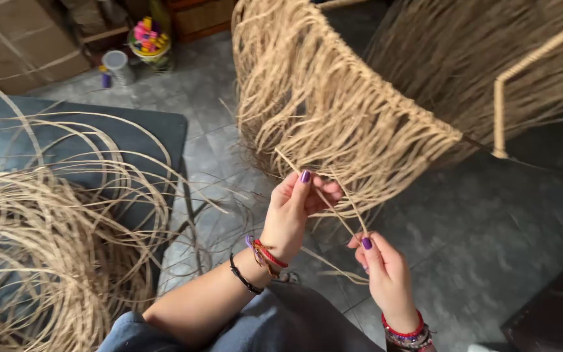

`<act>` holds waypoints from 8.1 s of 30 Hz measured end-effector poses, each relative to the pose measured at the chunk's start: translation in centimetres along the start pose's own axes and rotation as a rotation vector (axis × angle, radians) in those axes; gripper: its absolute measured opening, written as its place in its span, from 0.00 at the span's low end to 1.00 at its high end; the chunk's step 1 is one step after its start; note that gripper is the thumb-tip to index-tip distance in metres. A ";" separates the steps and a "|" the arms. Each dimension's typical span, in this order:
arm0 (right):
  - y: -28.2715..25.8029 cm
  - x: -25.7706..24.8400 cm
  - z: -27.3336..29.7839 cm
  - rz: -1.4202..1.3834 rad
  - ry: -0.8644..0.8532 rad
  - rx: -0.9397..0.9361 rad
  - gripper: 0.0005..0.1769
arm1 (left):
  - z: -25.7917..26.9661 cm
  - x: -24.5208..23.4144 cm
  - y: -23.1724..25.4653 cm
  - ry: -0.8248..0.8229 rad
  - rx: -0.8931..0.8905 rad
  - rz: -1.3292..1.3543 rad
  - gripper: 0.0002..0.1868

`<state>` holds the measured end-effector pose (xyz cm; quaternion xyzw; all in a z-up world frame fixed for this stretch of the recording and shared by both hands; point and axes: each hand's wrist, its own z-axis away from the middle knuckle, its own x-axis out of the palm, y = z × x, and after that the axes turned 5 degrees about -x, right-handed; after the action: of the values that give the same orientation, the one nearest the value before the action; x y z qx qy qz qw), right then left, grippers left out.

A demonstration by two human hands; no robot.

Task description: Weaving and knotting natural fiber strands onto a circular frame to create a decorative lampshade.

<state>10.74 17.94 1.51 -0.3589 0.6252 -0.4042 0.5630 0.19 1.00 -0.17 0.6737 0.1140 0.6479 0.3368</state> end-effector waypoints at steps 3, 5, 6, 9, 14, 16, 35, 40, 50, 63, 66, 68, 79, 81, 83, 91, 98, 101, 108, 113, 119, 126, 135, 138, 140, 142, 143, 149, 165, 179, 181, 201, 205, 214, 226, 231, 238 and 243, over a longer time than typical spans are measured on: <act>-0.1 -1.2 0.4 0.087 0.011 -0.027 0.20 | -0.1 1.3 -2.5 0.024 -0.083 -0.049 0.14; 0.0 -1.9 0.5 0.030 0.014 0.007 0.20 | -0.1 2.1 -3.5 0.001 -0.109 -0.139 0.16; 0.6 -2.3 0.7 0.031 0.015 0.011 0.20 | 0.1 2.5 -3.5 0.002 -0.113 -0.139 0.16; 1.3 -3.1 0.6 0.046 0.000 0.039 0.18 | 0.0 3.5 -3.4 -0.138 -0.121 -0.220 0.20; 0.5 -2.9 0.3 0.060 0.030 0.004 0.21 | 0.2 4.3 -2.9 -0.249 -0.142 -0.358 0.19; 0.7 -2.6 0.2 0.044 0.044 0.026 0.21 | 0.2 4.1 -3.0 -0.264 -0.168 -0.369 0.19; -2.3 -2.7 -0.8 0.442 0.093 -0.258 0.06 | 0.0 4.0 1.6 -0.849 0.821 -1.861 0.27; -3.2 -6.8 1.5 0.440 0.173 -0.029 0.11 | -3.9 -0.3 3.6 -0.853 0.742 -2.064 0.10; -1.7 -9.6 3.9 0.599 0.124 0.265 0.14 | -6.0 -1.1 6.2 -0.984 0.228 -1.877 0.42; -2.5 -11.7 4.0 0.623 0.214 0.113 0.09 | -4.6 -1.9 2.7 -0.671 0.563 -1.829 0.18; -2.3 -11.1 3.4 0.688 0.188 0.153 0.10 | -4.4 -1.1 2.7 -0.667 0.361 -1.735 0.13; -3.1 -9.7 2.0 0.630 0.015 0.162 0.10 | -3.5 1.1 2.2 -0.878 0.382 -1.548 0.30; -1.6 -12.8 1.9 0.765 0.024 0.034 0.09 | -4.7 -1.5 0.3 -0.727 0.212 -1.788 0.08; -1.1 -11.9 1.5 0.800 0.036 0.014 0.09 | -4.3 -1.1 -0.2 -0.676 0.135 -1.779 0.08; -0.8 -9.9 0.8 0.800 -0.082 -0.048 0.08 | -3.1 1.0 -1.2 -0.993 0.415 -1.418 0.31; -1.2 -12.9 1.4 0.721 -0.082 -0.015 0.08 | -3.0 -0.2 -1.3 -0.810 0.352 -1.763 0.08; -1.0 -10.2 0.0 0.810 -0.139 -0.199 0.07 | -0.8 1.2 -4.8 -0.870 0.631 -1.746 0.30; -0.8 -10.3 -0.7 0.710 -0.270 -0.274 0.05 | 1.0 6.3 -5.5 -0.792 0.186 -1.768 0.14; 1.7 -15.3 0.1 0.603 -0.263 -0.109 0.09 | -1.8 1.1 -0.4 -0.668 0.364 -1.840 0.07; 1.2 -14.3 -0.1 0.757 -0.269 -0.103 0.07 | -3.3 0.1 3.2 -0.534 0.410 -1.848 0.06; 2.9 -12.3 0.5 0.947 -0.162 -0.156 0.06 | -5.1 -0.4 5.5 -0.535 0.327 -1.852 0.07; 3.7 -11.4 1.2 0.762 -0.186 -0.230 0.09 | -5.7 0.4 7.4 -0.589 0.303 -1.762 0.08; 3.6 -15.8 -0.7 0.577 -0.403 -0.183 0.08 | -6.2 2.6 6.2 -0.524 0.259 -1.709 0.07; 4.3 -17.7 -2.2 0.720 -0.302 -0.342 0.08 | -6.3 3.7 5.3 -0.498 0.293 -1.728 0.09; 7.0 -19.0 -3.1 0.926 -0.138 -0.392 0.05 | -6.2 5.1 5.0 -0.406 0.204 -1.766 0.09; 9.4 -20.1 -3.8 0.865 -0.126 -0.444 0.06 | -6.5 5.4 4.4 -0.396 0.223 -1.774 0.09; 10.6 -20.6 -4.3 0.803 -0.109 -0.486 0.08 | -6.6 5.6 4.2 -0.396 0.241 -1.781 0.09; 6.5 -22.7 -6.6 0.605 -0.173 -0.691 0.10 | -5.7 5.4 2.5 -0.506 0.101 -1.699 0.13; 1.4 -18.1 -15.7 0.663 0.450 -0.604 0.07 | -7.1 12.5 -9.9 -0.505 0.652 -1.589 0.19; 3.7 -15.7 -11.0 0.209 0.173 -0.540 0.30 | -11.7 12.1 -13.2 -0.194 0.064 -1.204 0.11; 6.0 -15.3 -9.3 0.107 0.206 -0.374 0.23 | -10.9 11.1 -13.5 -0.306 -0.137 -1.070 0.13; 8.1 -14.8 -9.7 0.762 0.625 -0.842 0.10 | -11.1 17.0 -6.6 -0.224 0.276 -1.188 0.09; 7.6 -15.1 -8.9 0.737 0.481 -0.806 0.08 | -10.6 16.1 -5.5 -0.310 -0.191 -0.717 0.16; 6.8 -17.4 -10.8 0.170 0.055 -0.264 0.10 | -9.9 12.8 -5.2 -0.572 0.437 -1.082 0.23; 14.9 -16.0 -13.0 -0.880 -0.030 -0.223 0.12 | -11.3 10.9 -3.0 -0.750 1.233 -1.494 0.08; 13.0 -15.7 -13.8 -0.859 -0.037 -0.188 0.13 | -11.2 6.1 3.1 -0.312 1.345 -1.839 0.04; 14.6 -15.1 -14.3 -0.809 -0.011 -0.167 0.12 | -12.2 13.4 -1.6 -0.230 1.101 -1.821 0.07; 16.4 -14.5 -14.7 -0.905 -0.018 -0.185 0.10 | -13.4 9.4 -1.5 -0.583 1.117 -1.551 0.20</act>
<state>-2.24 39.38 -6.83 -0.6479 0.4342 -0.5489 0.3007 -10.88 11.78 5.47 0.6074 0.7234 -0.0882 0.3162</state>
